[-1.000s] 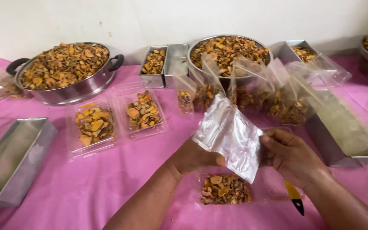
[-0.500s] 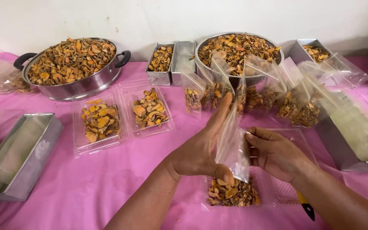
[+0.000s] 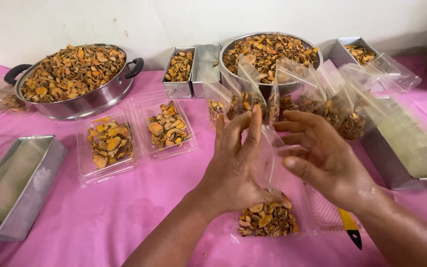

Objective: Packing dried tea slices into plastic containers and then into plastic bags at a production table.

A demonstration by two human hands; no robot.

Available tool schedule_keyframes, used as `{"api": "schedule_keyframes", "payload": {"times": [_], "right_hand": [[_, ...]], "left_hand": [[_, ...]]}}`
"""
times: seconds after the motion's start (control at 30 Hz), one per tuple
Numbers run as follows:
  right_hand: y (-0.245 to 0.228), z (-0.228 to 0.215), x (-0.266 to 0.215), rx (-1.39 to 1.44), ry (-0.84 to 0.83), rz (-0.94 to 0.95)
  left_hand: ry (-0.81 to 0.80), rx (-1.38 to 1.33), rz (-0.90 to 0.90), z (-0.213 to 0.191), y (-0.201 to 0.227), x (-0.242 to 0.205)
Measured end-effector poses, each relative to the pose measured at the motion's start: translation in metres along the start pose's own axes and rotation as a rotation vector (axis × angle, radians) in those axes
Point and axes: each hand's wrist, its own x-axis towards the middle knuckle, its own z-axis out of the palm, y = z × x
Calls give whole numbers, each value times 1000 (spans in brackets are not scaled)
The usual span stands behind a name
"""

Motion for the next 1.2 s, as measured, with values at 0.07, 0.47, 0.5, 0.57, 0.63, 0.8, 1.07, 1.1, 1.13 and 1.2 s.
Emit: {"api": "schedule_keyframes", "payload": {"times": [0.07, 0.47, 0.5, 0.57, 0.63, 0.8, 1.07, 1.1, 1.13, 1.2], "right_hand": [[-1, 6, 0, -71, 7, 98], [21, 11, 22, -368, -75, 391], [28, 7, 22, -366, -70, 393], [41, -1, 22, -394, -30, 111], [35, -7, 22, -291, -5, 142], [33, -16, 19, 178, -143, 255], [59, -34, 14, 224, -129, 284], [58, -33, 13, 224, -128, 289], [56, -32, 13, 183, -83, 379], [54, -32, 11, 146, -40, 473]], "left_hand": [[-12, 99, 12, 6, -2, -2], [-83, 471, 146, 22, 13, -13], [-86, 467, 149, 19, 12, -12], [-95, 500, 102, 11, 9, -10], [-121, 579, 76, 3, 11, -4], [-126, 462, 33, 7, 2, -3], [-225, 410, -45, 8, -7, -4], [-227, 406, -47, 11, -9, -5], [-260, 403, -47, 13, -10, -6], [-296, 400, -50, 11, -13, -6]]}}
